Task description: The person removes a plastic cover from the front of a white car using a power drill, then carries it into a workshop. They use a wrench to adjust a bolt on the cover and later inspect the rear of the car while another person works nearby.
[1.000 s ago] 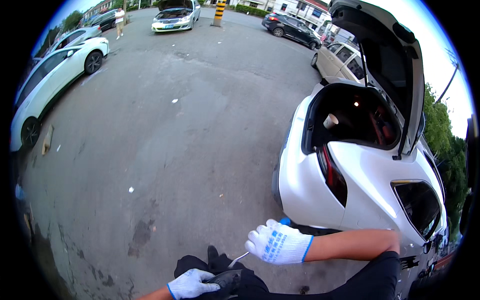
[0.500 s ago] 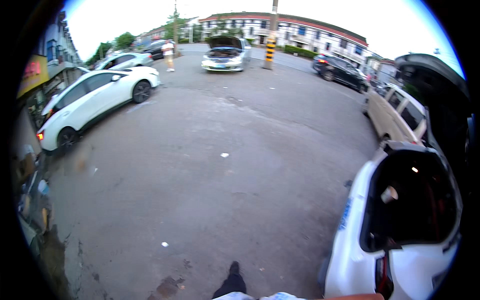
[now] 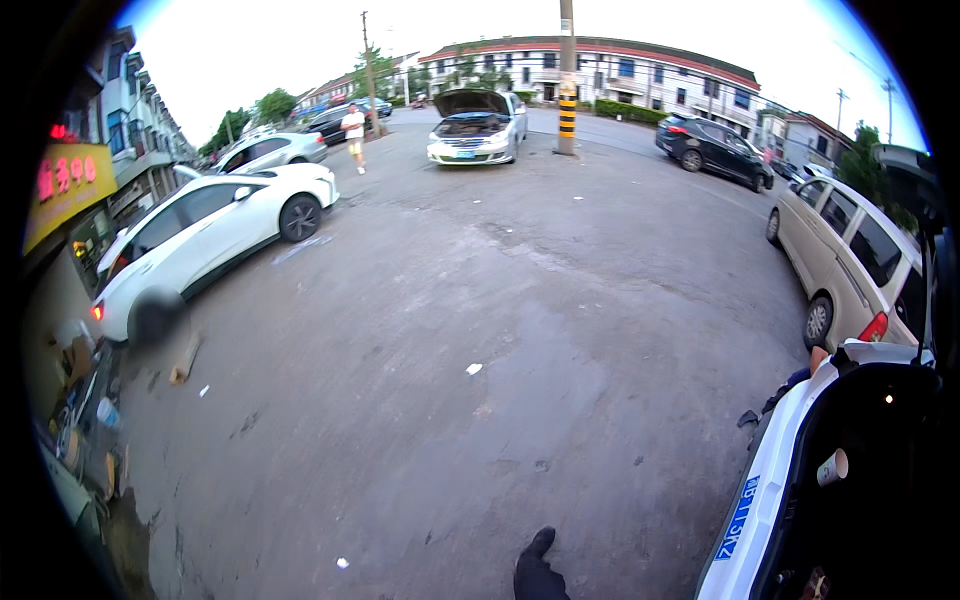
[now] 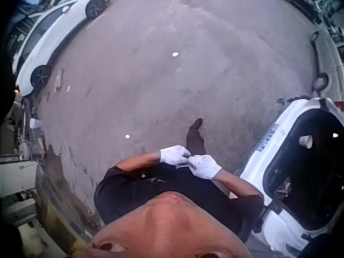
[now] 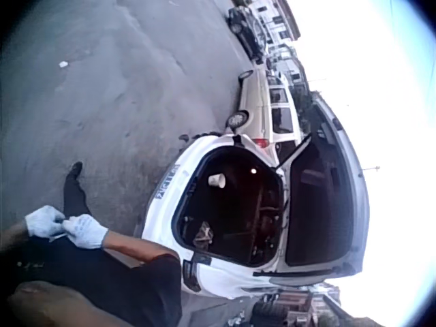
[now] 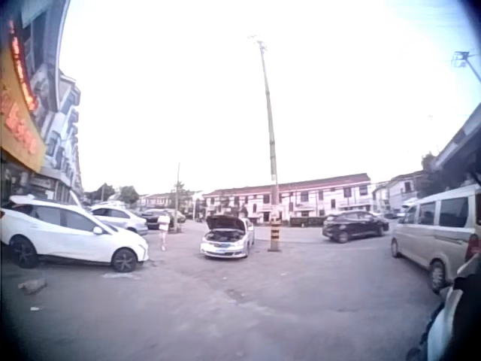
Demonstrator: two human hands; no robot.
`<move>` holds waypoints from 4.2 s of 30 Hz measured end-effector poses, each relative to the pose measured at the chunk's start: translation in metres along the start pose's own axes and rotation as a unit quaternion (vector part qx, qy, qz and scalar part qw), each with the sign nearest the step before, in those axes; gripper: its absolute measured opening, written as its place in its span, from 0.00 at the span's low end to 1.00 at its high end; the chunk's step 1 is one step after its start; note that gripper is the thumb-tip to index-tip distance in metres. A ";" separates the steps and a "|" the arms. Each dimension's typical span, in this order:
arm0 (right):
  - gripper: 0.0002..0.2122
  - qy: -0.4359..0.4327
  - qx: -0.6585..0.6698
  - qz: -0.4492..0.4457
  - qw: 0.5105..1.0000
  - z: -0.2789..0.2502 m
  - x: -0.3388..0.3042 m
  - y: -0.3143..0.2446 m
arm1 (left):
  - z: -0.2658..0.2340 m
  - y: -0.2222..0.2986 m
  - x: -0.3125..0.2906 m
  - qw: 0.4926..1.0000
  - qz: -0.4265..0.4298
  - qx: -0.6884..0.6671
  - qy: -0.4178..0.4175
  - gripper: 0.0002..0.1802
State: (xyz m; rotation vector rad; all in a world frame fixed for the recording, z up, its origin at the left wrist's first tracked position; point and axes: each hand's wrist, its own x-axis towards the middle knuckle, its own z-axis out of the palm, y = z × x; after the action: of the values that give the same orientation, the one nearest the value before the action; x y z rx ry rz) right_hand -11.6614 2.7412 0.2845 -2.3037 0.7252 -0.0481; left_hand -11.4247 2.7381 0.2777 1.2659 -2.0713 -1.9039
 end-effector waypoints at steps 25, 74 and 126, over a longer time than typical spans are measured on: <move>0.11 0.148 0.031 0.206 0.967 -0.585 0.169 0.626 | -0.558 0.215 0.778 0.975 -0.033 -0.029 -0.217 0.16; 0.07 0.837 0.428 0.279 0.194 -1.322 -0.054 1.633 | -0.884 0.835 2.140 0.897 0.007 -0.377 -0.231 0.22; 0.22 0.609 0.266 0.574 0.479 -1.391 -0.138 1.697 | -0.738 0.751 2.251 0.769 -0.323 -0.339 -0.436 0.26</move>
State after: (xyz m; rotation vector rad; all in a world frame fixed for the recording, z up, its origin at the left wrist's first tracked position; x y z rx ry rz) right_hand -12.9274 0.9443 0.2547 -0.4379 2.3379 -1.1532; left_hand -12.9008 0.7533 0.0381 1.0274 -0.7553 -3.5980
